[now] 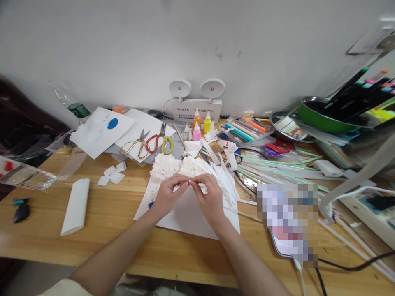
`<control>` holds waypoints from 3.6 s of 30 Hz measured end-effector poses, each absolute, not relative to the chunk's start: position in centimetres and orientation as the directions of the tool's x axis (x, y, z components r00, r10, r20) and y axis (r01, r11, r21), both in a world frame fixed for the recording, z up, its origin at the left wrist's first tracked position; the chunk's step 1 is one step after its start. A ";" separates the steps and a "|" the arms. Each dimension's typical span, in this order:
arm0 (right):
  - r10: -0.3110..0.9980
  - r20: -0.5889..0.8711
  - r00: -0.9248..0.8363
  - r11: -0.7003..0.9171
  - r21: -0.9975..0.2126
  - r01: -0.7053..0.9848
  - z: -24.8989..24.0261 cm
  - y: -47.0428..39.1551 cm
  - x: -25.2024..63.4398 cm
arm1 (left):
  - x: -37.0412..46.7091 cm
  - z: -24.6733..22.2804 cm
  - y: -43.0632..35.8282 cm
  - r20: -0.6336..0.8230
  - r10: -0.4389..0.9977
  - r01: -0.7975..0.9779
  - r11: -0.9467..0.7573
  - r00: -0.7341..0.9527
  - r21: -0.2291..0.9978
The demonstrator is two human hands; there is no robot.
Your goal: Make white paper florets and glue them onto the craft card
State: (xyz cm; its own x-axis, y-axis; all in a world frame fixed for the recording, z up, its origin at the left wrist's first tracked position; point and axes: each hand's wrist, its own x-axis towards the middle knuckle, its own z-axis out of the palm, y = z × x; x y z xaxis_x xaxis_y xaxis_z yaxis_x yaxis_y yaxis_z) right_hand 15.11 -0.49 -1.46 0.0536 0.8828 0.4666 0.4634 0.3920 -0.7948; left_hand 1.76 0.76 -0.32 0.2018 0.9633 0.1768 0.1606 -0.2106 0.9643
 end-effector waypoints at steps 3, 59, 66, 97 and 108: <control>0.874 0.478 0.088 0.384 -0.791 0.476 -1.4 -0.5 15.1 | 1.8 -0.4 0.7 0.179 0.962 0.162 -0.214 0.205 0.963; 0.963 0.220 -0.154 0.249 -0.947 0.201 -1.3 -0.2 15.6 | 1.2 0.1 1.0 0.255 0.948 0.371 -0.310 0.191 0.875; 0.964 0.230 -0.132 0.255 -0.939 0.229 -1.1 -0.4 15.4 | 1.2 0.1 0.9 0.240 0.948 0.359 -0.303 0.211 0.883; 0.762 0.645 0.056 0.502 -0.643 0.578 -1.8 -0.4 15.2 | 1.7 0.4 0.6 0.106 0.979 0.214 -0.143 0.174 0.966; 0.917 0.399 -0.017 0.369 -0.831 0.416 -1.3 -0.4 15.3 | 1.4 0.0 1.0 0.090 0.986 0.238 -0.122 0.141 0.963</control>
State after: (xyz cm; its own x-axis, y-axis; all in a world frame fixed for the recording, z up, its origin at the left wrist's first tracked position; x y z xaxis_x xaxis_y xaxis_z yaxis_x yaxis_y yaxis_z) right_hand 15.29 -0.43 -1.29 -0.0172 0.9170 0.3985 0.4160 0.3690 -0.8311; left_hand 1.37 0.98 0.05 0.1406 0.9860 0.0902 0.2383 -0.1221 0.9635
